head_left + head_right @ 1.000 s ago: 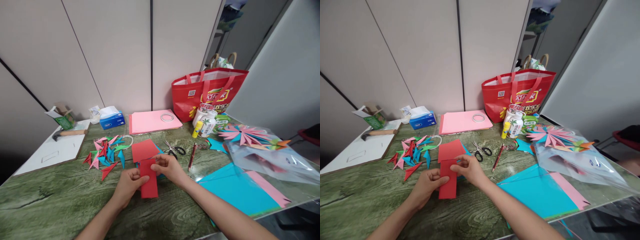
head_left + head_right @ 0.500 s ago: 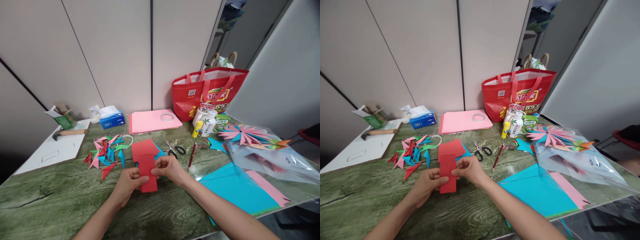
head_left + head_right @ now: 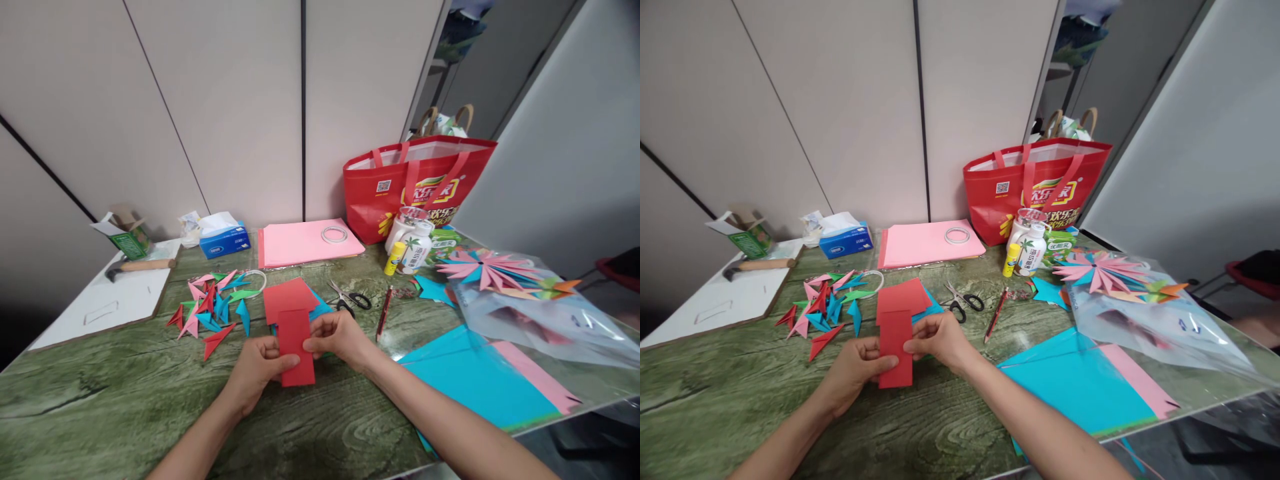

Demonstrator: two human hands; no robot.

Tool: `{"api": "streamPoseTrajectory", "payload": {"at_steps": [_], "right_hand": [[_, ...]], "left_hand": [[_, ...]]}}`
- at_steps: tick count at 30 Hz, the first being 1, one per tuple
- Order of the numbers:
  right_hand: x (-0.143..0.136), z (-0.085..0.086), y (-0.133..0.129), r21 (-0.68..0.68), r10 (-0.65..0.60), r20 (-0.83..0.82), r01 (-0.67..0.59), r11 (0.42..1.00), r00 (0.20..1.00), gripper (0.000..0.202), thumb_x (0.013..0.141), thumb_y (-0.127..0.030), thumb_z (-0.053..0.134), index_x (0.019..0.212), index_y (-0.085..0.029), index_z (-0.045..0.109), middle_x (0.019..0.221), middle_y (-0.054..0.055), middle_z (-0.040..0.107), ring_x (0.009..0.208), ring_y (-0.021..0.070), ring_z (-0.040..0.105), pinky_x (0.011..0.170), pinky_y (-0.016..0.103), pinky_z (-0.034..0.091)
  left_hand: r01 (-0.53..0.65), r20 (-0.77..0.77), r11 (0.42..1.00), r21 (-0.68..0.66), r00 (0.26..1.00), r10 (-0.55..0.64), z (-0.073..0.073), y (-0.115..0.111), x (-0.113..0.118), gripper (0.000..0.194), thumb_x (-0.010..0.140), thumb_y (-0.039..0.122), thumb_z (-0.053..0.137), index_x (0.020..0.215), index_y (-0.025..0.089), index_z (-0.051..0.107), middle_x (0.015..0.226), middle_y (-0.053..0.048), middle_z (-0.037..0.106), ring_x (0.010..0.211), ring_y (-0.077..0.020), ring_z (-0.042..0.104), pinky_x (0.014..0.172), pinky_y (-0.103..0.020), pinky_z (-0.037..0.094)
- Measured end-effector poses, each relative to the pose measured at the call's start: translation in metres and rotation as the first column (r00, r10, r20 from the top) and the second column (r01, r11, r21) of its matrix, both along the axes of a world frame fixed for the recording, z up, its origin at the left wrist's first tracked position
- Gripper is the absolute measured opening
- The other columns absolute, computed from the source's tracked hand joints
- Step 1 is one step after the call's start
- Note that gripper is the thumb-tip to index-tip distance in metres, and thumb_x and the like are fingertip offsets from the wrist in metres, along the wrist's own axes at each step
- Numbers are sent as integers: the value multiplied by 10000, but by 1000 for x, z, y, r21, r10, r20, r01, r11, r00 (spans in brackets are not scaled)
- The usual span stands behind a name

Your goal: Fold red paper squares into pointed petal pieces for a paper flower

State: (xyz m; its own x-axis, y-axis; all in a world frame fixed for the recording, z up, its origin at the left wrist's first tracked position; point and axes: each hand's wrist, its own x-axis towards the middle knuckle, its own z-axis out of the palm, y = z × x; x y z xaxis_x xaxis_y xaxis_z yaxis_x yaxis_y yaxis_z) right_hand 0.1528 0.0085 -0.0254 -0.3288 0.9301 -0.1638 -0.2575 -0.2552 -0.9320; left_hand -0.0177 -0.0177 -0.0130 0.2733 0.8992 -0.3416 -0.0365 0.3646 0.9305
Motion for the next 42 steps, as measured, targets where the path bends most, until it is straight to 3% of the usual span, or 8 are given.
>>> {"api": "streamPoseTrajectory", "payload": {"at_steps": [6,14,25,29,35,42], "right_hand": [[1,-1,1,-9,23,-14,-23,1000,1000,288,393,-245,817,585,-124,639,490,-27,626,421,78,541,451,211,486],[1,2,0,-12,48,-1,-48,999,999,289,399,-246,814,591,-116,641,487,-27,623,407,69,538,447,203,486],[1,3,0,-2,21,28,-21,1000,999,326,394,-274,813,563,-119,581,459,-46,593,394,68,518,439,211,474],[1,0,2,1,-18,3,18,1000,1000,341,397,-277,815,598,-120,588,482,-41,605,427,72,531,451,209,473],[1,-5,2,-14,-12,-9,11,1000,1000,328,422,-286,809,612,-126,595,505,-37,611,444,77,538,462,214,474],[0,-5,2,9,11,0,-11,1000,1000,306,445,-294,798,588,-124,588,488,-43,596,429,68,520,454,209,466]], "left_hand": [[-10,31,1000,16,999,10,4,-1,2,318,533,257,765,792,96,674,744,-96,730,670,-218,669,638,-307,512],[-12,7,999,41,1000,12,5,-2,2,322,537,236,762,817,96,686,790,-102,730,706,-231,670,665,-317,513],[-38,7,998,57,999,38,7,-3,4,327,554,262,755,825,94,682,776,-96,728,687,-211,663,642,-299,512],[45,42,999,-23,998,-44,6,-4,5,386,575,290,743,897,90,673,755,-100,720,645,-211,657,592,-328,529],[68,61,996,-51,996,-65,-2,-5,3,326,557,245,758,833,84,690,725,-97,714,633,-202,658,593,-320,541],[48,28,997,-66,999,-46,-1,-5,5,312,545,240,764,808,88,691,696,-79,707,609,-182,644,577,-311,543]]}}
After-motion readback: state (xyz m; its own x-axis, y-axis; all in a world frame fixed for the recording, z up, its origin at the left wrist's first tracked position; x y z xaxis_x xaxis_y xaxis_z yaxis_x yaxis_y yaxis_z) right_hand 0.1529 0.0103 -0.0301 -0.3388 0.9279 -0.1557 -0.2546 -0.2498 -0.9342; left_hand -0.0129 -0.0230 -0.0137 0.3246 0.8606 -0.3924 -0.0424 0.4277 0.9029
